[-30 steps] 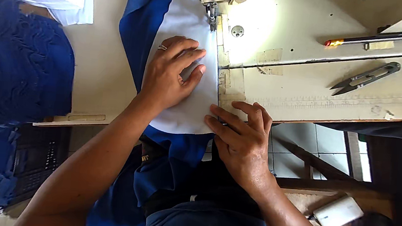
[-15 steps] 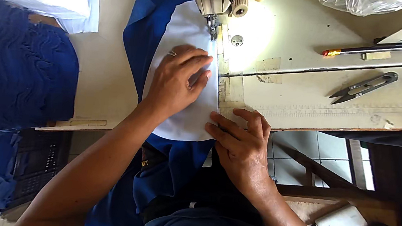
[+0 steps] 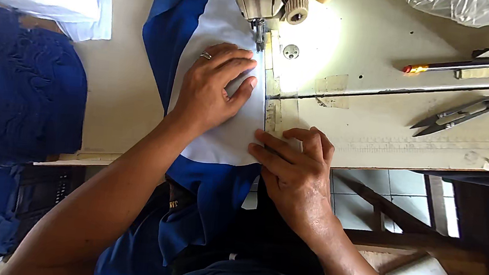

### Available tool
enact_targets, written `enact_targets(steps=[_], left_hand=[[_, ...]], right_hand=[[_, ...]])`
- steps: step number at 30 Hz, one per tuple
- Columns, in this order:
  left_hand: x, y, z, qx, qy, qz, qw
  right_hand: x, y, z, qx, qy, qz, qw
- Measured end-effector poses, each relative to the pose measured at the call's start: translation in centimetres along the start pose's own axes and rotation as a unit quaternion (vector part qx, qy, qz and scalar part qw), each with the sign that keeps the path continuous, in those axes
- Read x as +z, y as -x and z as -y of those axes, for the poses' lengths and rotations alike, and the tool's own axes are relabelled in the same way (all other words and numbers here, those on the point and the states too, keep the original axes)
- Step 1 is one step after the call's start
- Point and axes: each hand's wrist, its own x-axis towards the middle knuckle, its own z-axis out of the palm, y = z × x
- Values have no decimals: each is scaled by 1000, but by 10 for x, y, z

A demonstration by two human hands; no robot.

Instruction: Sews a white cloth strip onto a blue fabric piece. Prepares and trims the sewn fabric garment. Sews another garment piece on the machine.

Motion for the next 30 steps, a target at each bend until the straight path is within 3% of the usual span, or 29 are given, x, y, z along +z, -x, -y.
enact_targets(steps=[10,17,30], left_hand=[[3,-21,22,12,7,-4,1000],[-2,4,-9,8,7,-14,1000],[4,-1,-1,24,8,-24,999]], right_hand=[[6,-24,-10,-10,25,-3,1000],[7,-26,-12,-7,21,-3,1000],[5,-37,-13,-9,34,9,999]])
